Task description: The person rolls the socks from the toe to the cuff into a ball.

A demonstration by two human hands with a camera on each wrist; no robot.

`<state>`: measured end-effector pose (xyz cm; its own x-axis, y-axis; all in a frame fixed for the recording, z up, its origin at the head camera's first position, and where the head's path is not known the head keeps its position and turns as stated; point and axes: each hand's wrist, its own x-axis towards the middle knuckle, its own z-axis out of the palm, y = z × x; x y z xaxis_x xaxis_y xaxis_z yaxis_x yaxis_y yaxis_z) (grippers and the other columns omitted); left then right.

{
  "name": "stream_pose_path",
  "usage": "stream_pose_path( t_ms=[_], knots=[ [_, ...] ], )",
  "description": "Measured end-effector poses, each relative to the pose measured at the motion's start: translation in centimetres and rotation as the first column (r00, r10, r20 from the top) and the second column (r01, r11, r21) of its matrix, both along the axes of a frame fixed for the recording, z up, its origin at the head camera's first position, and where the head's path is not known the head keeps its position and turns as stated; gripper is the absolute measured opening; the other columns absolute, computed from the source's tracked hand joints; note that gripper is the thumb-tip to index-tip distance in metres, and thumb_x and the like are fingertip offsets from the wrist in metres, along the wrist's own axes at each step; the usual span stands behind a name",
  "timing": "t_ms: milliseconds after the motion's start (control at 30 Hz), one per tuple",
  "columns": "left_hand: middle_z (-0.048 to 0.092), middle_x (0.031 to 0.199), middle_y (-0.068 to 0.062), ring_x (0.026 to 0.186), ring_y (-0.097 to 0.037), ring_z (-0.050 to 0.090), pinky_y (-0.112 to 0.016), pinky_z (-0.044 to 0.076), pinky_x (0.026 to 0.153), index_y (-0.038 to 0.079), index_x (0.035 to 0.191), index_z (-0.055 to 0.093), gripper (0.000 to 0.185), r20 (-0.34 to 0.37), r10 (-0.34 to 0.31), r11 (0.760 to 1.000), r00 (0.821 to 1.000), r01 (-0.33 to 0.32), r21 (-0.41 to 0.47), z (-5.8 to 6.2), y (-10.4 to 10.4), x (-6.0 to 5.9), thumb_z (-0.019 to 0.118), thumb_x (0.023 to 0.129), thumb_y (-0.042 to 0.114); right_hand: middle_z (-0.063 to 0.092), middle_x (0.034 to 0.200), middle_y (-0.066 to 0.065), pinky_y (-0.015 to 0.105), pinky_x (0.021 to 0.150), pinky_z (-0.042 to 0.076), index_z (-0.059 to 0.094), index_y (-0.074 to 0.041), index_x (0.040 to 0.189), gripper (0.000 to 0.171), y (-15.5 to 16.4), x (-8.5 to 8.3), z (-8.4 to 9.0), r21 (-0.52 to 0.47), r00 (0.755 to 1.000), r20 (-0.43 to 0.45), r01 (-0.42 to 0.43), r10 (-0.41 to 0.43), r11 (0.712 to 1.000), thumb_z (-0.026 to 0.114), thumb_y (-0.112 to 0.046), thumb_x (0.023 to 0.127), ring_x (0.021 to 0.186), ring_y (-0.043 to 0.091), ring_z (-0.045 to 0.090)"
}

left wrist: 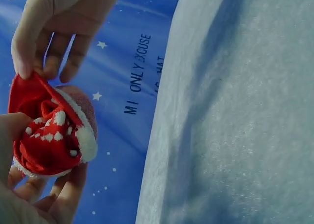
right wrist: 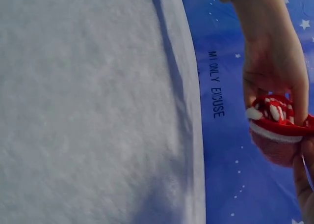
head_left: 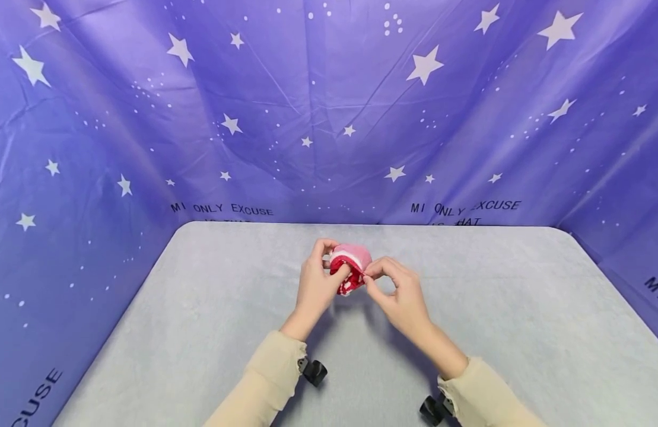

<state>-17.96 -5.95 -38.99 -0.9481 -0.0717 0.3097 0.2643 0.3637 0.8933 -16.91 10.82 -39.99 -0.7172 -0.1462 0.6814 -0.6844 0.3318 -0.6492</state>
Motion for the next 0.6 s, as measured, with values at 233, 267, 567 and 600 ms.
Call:
stream_pose_path(
  t_ms=[233, 267, 567, 600],
  knots=[
    [0.068, 0.116, -0.016, 0.098, -0.024, 0.065, -0.027, 0.057, 0.076, 0.005, 0.127, 0.051, 0.048, 0.08, -0.152, 0.988, 0.985, 0.15, 0.033, -0.07, -0.11, 0.4, 0.072, 0.086, 0.016, 0.07, 0.086, 0.007, 0.017, 0.073, 0.055, 0.068, -0.005, 0.091, 0.008, 0.06, -0.26, -0.43, -0.003, 0.992, 0.093, 0.085, -0.085, 0.996, 0.069, 0.001, 0.088, 0.078, 0.003, 0.062],
    [0.067, 0.119, -0.017, 0.103, -0.027, 0.064, -0.029, 0.058, 0.079, 0.004, 0.129, 0.05, 0.051, 0.099, -0.188, 0.981, 0.977, 0.183, 0.061, 0.0, -0.19, 0.47, 0.073, 0.086, 0.016, 0.07, 0.087, 0.006, 0.016, 0.074, 0.055, 0.067, -0.004, 0.093, 0.008, 0.15, -0.34, -0.45, -0.014, 0.988, 0.12, 0.098, -0.095, 0.995, 0.069, 0.003, 0.088, 0.079, 0.002, 0.062],
    [0.06, 0.127, -0.02, 0.115, -0.034, 0.065, -0.036, 0.059, 0.087, 0.002, 0.134, 0.053, 0.056, 0.187, -0.258, 0.958, 0.948, 0.227, 0.174, 0.5, -0.6, 0.5, 0.075, 0.083, 0.006, 0.072, 0.097, 0.014, 0.018, 0.074, 0.058, 0.066, 0.001, 0.102, 0.014, 0.55, -0.54, -0.58, -0.019, 0.936, 0.334, 0.125, -0.112, 0.992, 0.071, -0.004, 0.089, 0.084, 0.006, 0.066],
    [0.06, 0.126, -0.02, 0.114, -0.033, 0.065, -0.035, 0.059, 0.087, 0.002, 0.133, 0.053, 0.055, 0.187, -0.261, 0.957, 0.947, 0.228, 0.181, 0.45, -0.53, 0.47, 0.075, 0.082, 0.005, 0.073, 0.096, 0.013, 0.019, 0.073, 0.058, 0.067, 0.0, 0.102, 0.013, 0.55, -0.55, -0.59, 0.005, 0.932, 0.339, 0.136, -0.13, 0.991, 0.07, -0.006, 0.09, 0.083, 0.008, 0.067]
  ],
)
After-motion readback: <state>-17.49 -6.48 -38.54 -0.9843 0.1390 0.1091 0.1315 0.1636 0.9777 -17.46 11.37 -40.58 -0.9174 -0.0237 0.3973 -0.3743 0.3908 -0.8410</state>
